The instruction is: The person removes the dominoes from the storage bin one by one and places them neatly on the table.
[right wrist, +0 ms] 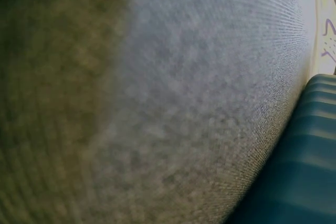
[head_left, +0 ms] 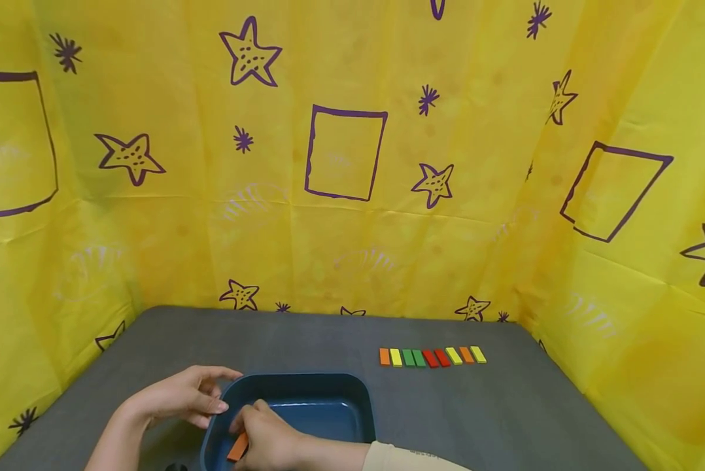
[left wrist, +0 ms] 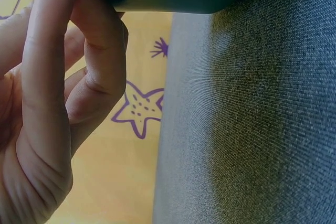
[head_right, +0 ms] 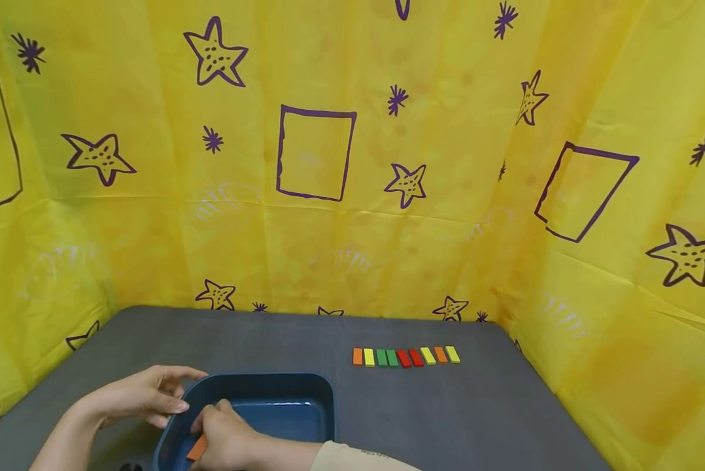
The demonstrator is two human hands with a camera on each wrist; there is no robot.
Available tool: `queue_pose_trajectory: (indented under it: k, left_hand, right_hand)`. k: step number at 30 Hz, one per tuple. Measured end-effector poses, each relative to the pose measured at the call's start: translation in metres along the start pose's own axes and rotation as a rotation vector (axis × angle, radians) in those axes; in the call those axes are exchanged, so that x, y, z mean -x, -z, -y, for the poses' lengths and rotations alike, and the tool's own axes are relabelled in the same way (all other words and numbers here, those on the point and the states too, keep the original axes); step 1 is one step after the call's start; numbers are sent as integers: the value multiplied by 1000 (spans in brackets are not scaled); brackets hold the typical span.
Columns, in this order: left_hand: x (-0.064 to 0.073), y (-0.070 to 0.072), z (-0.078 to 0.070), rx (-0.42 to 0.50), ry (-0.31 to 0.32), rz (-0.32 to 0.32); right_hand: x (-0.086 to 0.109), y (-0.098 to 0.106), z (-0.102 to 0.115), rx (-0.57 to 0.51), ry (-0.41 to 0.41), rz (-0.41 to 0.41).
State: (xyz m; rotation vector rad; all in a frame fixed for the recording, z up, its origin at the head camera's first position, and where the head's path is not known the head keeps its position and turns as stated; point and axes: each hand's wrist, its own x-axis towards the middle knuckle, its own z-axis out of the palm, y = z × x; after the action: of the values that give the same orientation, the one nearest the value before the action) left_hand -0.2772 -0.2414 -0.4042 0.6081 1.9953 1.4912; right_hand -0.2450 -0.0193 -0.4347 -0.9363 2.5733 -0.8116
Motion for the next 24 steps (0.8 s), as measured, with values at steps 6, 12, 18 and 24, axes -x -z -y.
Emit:
queue_pose_trajectory:
  k: [6, 12, 18, 24]
  left_hand:
    - [0, 1, 1, -3, 15, 0]
    - [-1, 1, 1, -3, 15, -4]
    - [-1, 0, 1, -16, 16, -13]
    - [0, 0, 1, -24, 9, -18]
  right_hand:
    - [-2, -1, 1, 86, 17, -22]
    - [0, -2, 0, -1, -48, -69]
    - [0, -4, 0, -4, -106, -131]
    - [-3, -4, 0, 70, -90, -129]
